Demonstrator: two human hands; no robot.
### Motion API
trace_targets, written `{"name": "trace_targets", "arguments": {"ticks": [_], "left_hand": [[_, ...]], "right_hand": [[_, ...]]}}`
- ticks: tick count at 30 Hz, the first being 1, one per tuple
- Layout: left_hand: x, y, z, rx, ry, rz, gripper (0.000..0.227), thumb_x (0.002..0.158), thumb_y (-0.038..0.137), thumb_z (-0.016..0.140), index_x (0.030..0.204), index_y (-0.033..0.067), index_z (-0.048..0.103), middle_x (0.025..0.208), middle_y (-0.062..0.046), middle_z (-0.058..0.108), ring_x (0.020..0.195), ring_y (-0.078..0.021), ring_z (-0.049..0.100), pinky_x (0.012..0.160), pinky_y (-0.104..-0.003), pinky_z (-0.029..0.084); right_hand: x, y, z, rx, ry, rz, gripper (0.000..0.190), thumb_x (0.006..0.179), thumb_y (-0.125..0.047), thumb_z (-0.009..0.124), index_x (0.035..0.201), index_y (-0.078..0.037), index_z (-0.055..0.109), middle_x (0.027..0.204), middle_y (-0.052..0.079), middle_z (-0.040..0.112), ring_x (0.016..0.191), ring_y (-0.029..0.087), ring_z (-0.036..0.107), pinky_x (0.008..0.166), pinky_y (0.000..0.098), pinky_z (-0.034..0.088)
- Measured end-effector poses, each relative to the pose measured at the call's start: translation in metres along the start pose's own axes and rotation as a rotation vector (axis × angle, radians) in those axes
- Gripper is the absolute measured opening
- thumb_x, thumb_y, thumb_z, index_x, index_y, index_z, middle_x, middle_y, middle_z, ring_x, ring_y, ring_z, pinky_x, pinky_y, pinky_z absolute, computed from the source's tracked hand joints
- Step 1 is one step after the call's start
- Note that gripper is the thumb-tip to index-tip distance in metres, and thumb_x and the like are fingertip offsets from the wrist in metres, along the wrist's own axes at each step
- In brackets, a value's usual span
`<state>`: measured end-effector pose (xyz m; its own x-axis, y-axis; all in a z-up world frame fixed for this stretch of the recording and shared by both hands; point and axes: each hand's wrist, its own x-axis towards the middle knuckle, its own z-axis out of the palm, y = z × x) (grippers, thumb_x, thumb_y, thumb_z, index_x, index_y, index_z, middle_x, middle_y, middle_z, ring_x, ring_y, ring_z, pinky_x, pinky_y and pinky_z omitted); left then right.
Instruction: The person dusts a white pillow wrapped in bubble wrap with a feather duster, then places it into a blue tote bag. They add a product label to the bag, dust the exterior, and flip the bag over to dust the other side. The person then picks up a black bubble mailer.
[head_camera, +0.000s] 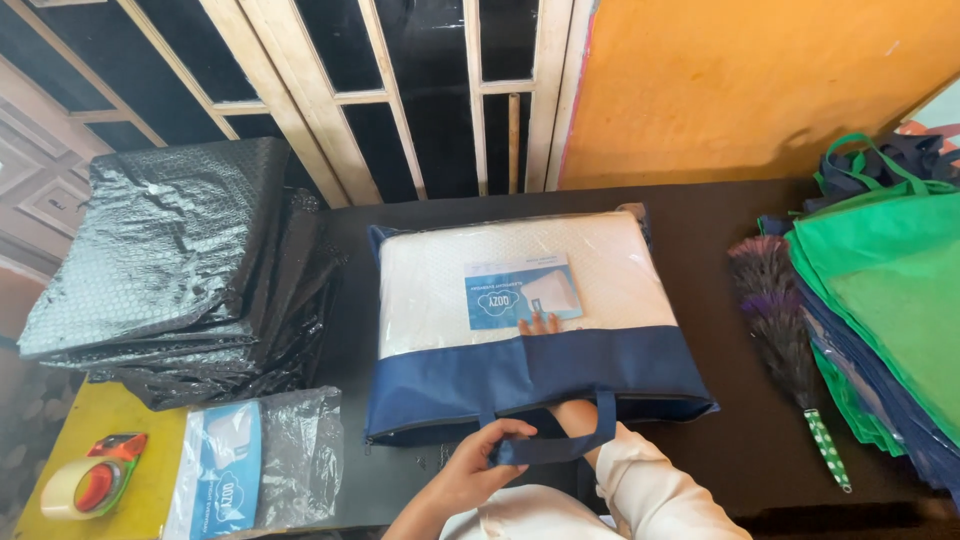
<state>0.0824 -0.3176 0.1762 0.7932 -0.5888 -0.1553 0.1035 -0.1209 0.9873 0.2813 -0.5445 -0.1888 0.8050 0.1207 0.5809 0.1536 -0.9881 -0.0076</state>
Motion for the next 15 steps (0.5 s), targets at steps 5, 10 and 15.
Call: {"name": "trace_targets", "arguments": {"ticks": [5,10,15], "left_hand": [[0.010,-0.015,-0.006,-0.060,0.111,0.027,0.039,0.088,0.006,0.070,0.125,0.0175,0.069,0.113,0.003,0.071,0.102,-0.0062,0.063,0.091,-0.023,0.047],[0.021,-0.056,-0.025,-0.084,0.304,0.059,0.037,0.084,0.010,0.082,0.119,0.0126,0.072,0.104,-0.001,0.074,0.100,-0.0098,0.070,0.091,-0.026,0.052],[0.034,-0.087,-0.062,0.005,0.503,-0.232,0.030,0.080,0.023,0.090,0.105,0.0147,0.076,0.095,0.002,0.074,0.079,-0.0069,0.069,0.074,-0.026,0.057]], "right_hand": [[0.065,-0.014,-0.112,-0.019,-0.622,0.049,0.074,0.100,-0.060,0.036,0.164,-0.038,0.008,0.174,-0.002,0.004,0.160,0.033,-0.001,0.113,0.0813,0.002],[0.008,-0.028,-0.122,-0.047,-0.180,-0.029,0.065,0.101,-0.054,0.038,0.159,-0.030,0.024,0.167,0.003,0.026,0.154,0.033,0.026,0.113,0.0749,0.022],[-0.012,-0.057,-0.222,0.661,-0.484,-0.028,0.045,0.092,-0.045,0.066,0.128,-0.019,0.069,0.138,0.011,0.064,0.130,0.035,0.055,0.111,0.0486,0.040]]}}
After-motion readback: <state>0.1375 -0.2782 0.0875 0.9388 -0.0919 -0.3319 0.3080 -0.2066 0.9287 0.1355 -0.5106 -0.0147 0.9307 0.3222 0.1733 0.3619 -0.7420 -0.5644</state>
